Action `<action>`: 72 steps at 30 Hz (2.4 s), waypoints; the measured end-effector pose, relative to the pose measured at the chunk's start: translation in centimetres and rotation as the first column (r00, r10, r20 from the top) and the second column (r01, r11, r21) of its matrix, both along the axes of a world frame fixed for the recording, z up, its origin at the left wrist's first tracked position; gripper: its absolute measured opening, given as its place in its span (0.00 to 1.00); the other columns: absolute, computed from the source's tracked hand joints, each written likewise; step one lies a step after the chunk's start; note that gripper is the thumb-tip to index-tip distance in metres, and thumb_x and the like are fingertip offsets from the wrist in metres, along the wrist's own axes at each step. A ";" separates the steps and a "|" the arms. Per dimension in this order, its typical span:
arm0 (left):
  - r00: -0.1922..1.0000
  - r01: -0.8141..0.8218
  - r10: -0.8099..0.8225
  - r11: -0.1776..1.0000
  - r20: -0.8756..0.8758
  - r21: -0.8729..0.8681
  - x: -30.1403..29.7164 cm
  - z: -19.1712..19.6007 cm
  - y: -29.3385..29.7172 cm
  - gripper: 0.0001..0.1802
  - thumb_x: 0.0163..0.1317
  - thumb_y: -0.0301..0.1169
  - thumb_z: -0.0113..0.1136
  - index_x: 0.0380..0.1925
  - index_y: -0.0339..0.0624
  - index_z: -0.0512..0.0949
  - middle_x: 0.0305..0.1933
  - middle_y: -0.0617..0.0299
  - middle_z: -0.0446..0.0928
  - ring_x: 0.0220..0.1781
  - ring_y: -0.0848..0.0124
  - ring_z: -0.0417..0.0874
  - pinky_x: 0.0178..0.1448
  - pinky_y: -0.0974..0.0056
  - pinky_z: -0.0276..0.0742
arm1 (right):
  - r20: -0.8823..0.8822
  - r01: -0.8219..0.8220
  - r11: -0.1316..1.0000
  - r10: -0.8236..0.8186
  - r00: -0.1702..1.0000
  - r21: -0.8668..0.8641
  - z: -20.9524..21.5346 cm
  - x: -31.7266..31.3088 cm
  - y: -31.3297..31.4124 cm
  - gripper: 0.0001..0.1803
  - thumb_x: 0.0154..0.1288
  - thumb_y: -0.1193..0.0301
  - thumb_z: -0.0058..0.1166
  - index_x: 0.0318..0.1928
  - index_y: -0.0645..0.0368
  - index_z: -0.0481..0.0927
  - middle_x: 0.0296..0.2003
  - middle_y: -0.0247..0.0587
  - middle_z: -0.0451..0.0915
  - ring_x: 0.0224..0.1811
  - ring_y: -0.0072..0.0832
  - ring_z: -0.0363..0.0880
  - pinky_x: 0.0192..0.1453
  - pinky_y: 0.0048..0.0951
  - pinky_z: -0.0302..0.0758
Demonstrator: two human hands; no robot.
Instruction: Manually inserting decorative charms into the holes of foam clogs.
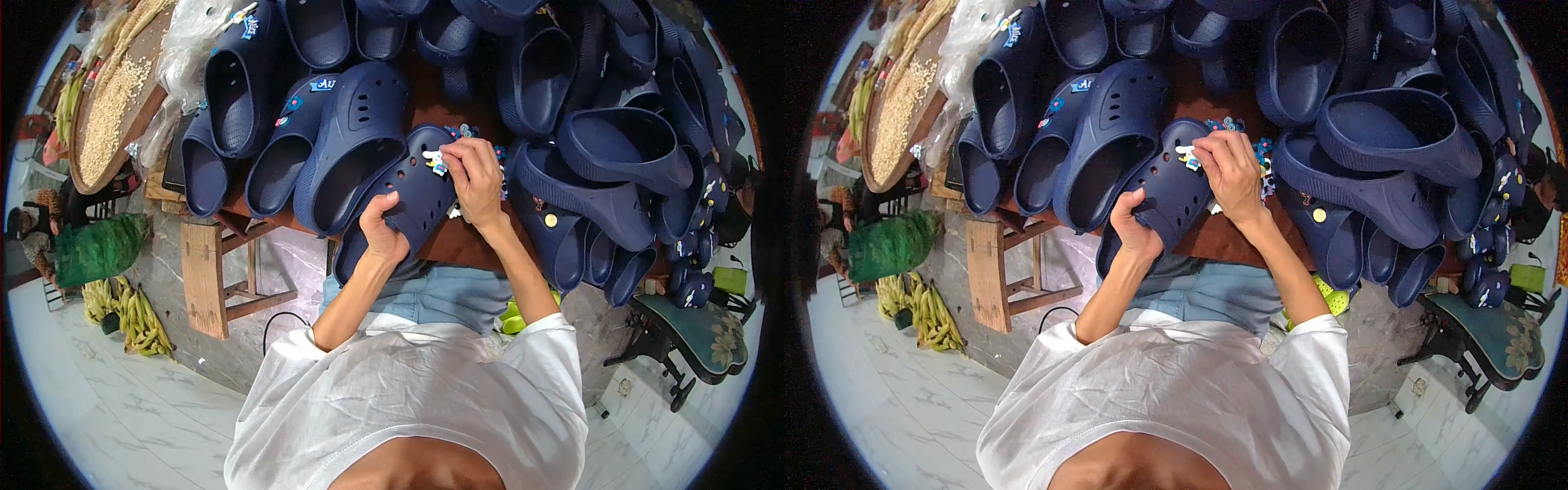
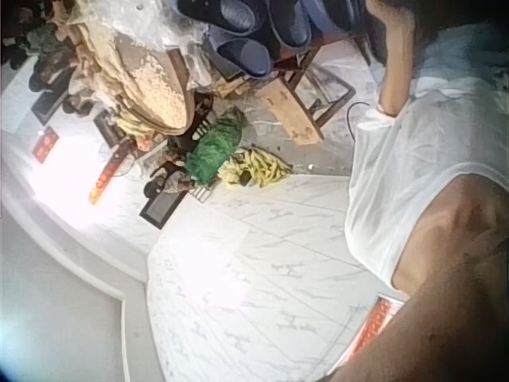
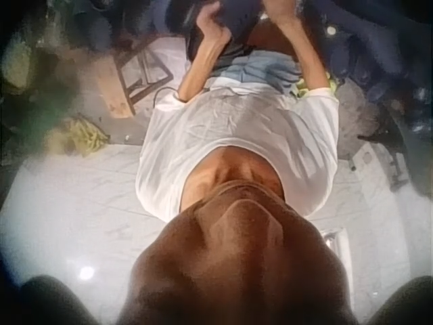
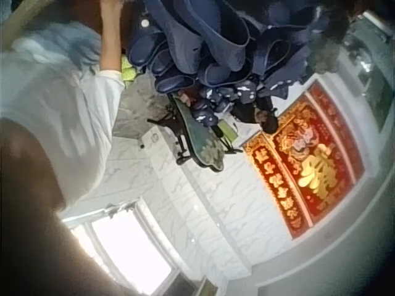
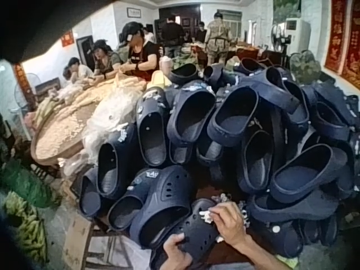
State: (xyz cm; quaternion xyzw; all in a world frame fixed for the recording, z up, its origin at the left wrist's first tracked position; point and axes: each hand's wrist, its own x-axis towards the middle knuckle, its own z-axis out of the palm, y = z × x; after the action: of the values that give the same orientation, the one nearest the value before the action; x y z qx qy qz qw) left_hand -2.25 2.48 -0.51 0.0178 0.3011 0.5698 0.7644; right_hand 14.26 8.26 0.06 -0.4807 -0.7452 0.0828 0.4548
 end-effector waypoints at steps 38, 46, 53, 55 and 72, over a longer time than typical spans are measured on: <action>0.989 0.101 -0.093 0.993 -0.119 0.061 -0.8 1.2 -0.9 0.34 0.53 0.40 0.58 0.58 0.29 0.71 0.57 0.45 0.77 0.58 0.55 0.81 0.67 0.53 0.75 | -0.493 -0.393 0.699 0.067 0.868 -0.597 0.8 1.5 0.2 0.31 0.66 0.64 0.63 0.65 0.59 0.67 0.54 0.47 0.73 0.61 0.37 0.72 0.66 0.36 0.68; 0.997 0.074 -0.072 0.996 -0.037 0.040 -1.1 0.6 -1.2 0.31 0.56 0.36 0.57 0.60 0.32 0.70 0.59 0.45 0.76 0.59 0.54 0.80 0.68 0.51 0.74 | 0.088 -0.072 0.955 0.102 0.991 -0.289 4.3 1.3 -2.2 0.30 0.55 0.62 0.69 0.58 0.56 0.77 0.54 0.47 0.73 0.57 0.47 0.74 0.59 0.43 0.72; 0.999 0.037 -0.037 0.999 0.032 0.020 -1.1 0.3 -1.6 0.29 0.56 0.32 0.57 0.58 0.30 0.72 0.59 0.48 0.77 0.60 0.56 0.79 0.69 0.53 0.71 | 0.090 0.000 0.983 0.017 0.996 -0.183 2.0 -0.2 -2.4 0.25 0.57 0.63 0.68 0.53 0.58 0.76 0.52 0.47 0.73 0.56 0.48 0.73 0.59 0.44 0.72; 0.999 0.027 -0.027 1.000 -0.032 0.002 -0.7 0.4 -1.7 0.29 0.57 0.36 0.57 0.57 0.30 0.72 0.57 0.46 0.77 0.57 0.55 0.81 0.66 0.53 0.75 | 0.079 0.019 0.984 -0.005 0.997 -0.180 1.7 -0.4 -2.3 0.25 0.57 0.63 0.68 0.52 0.59 0.76 0.52 0.48 0.73 0.56 0.49 0.72 0.59 0.44 0.71; 1.000 -0.016 0.016 0.997 0.011 -0.077 -1.3 0.9 -1.9 0.26 0.59 0.37 0.58 0.55 0.34 0.74 0.57 0.48 0.78 0.58 0.53 0.81 0.64 0.48 0.76 | 0.119 0.215 0.919 -0.186 0.975 -0.329 1.3 6.0 -9.6 0.12 0.64 0.78 0.56 0.49 0.59 0.80 0.47 0.47 0.79 0.52 0.45 0.79 0.53 0.39 0.76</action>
State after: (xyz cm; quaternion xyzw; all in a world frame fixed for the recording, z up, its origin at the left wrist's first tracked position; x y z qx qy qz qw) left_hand -3.52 0.57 0.38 -0.0172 0.3183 0.5640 0.7618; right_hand 20.23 -1.34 1.40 -0.6288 -0.6852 0.1424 0.3389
